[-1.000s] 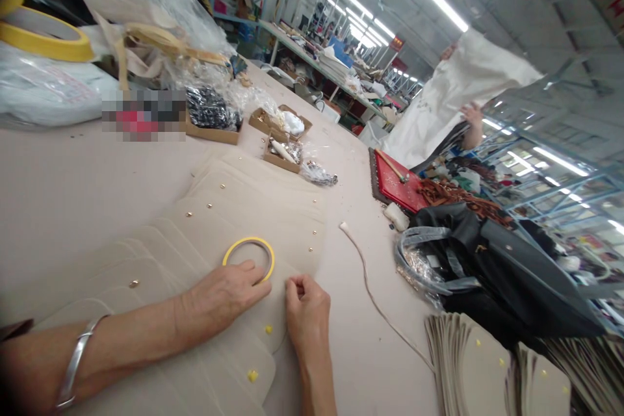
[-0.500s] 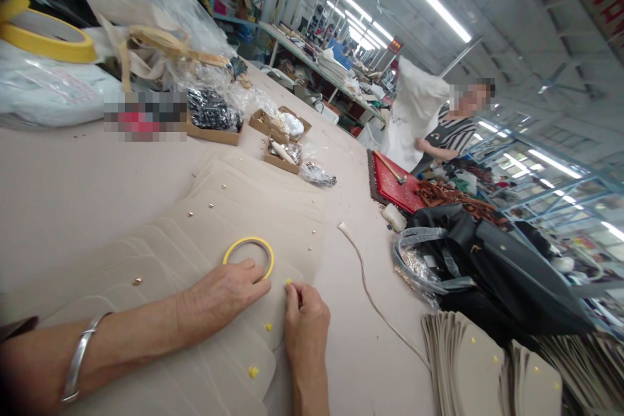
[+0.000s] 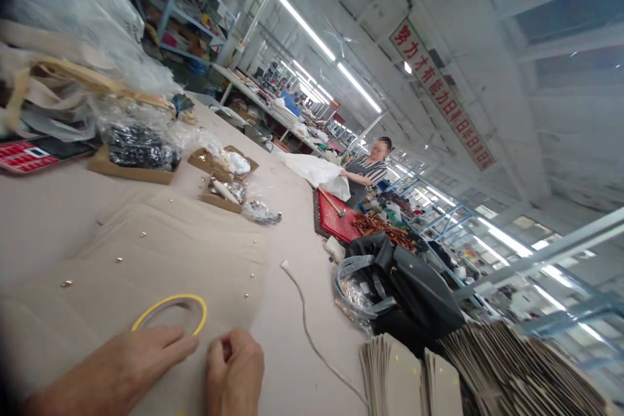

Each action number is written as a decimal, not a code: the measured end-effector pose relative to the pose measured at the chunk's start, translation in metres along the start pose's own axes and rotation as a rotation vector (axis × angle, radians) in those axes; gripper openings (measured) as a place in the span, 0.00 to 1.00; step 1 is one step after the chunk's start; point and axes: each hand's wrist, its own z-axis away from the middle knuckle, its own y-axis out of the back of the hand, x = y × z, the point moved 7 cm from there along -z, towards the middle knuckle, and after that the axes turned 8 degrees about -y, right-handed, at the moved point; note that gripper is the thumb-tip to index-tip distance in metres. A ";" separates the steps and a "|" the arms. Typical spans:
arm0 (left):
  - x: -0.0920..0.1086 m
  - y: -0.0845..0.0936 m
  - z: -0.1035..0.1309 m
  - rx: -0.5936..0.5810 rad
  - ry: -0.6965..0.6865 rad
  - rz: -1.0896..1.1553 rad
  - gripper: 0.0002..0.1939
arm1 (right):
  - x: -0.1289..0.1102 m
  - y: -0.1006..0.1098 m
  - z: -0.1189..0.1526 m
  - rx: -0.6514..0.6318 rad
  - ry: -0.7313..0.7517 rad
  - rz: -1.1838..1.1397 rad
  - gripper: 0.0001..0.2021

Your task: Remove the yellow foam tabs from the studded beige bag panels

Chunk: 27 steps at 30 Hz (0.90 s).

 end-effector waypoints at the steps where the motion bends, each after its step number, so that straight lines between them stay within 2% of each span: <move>1: 0.003 0.006 -0.001 0.046 -0.034 0.041 0.19 | -0.001 0.004 0.002 -0.019 0.007 -0.091 0.10; 4: 0.010 0.025 -0.003 0.158 -0.115 0.127 0.15 | -0.004 0.016 0.012 -0.071 0.028 -0.359 0.10; 6: 0.012 0.028 -0.005 0.135 -0.128 0.128 0.17 | -0.010 0.021 0.018 -0.106 0.082 -0.441 0.10; 10: 0.012 0.025 -0.005 0.069 -0.093 0.109 0.17 | -0.034 0.025 0.030 -0.100 0.328 -0.405 0.11; 14: 0.012 0.020 -0.004 0.008 -0.090 0.090 0.16 | -0.048 0.025 0.036 -0.008 0.486 -0.304 0.10; 18: 0.016 0.019 -0.006 -0.076 -0.092 0.118 0.15 | -0.050 0.023 0.041 0.060 0.544 -0.177 0.09; 21: 0.021 0.020 -0.009 -0.155 -0.097 0.149 0.08 | -0.046 0.024 0.044 0.131 0.569 -0.100 0.07; 24: 0.020 0.023 -0.011 -0.200 -0.067 0.096 0.02 | -0.043 0.026 0.046 0.178 0.558 -0.083 0.06; 27: 0.018 0.023 -0.011 -0.226 -0.038 0.024 0.03 | -0.043 0.027 0.046 0.159 0.482 -0.132 0.05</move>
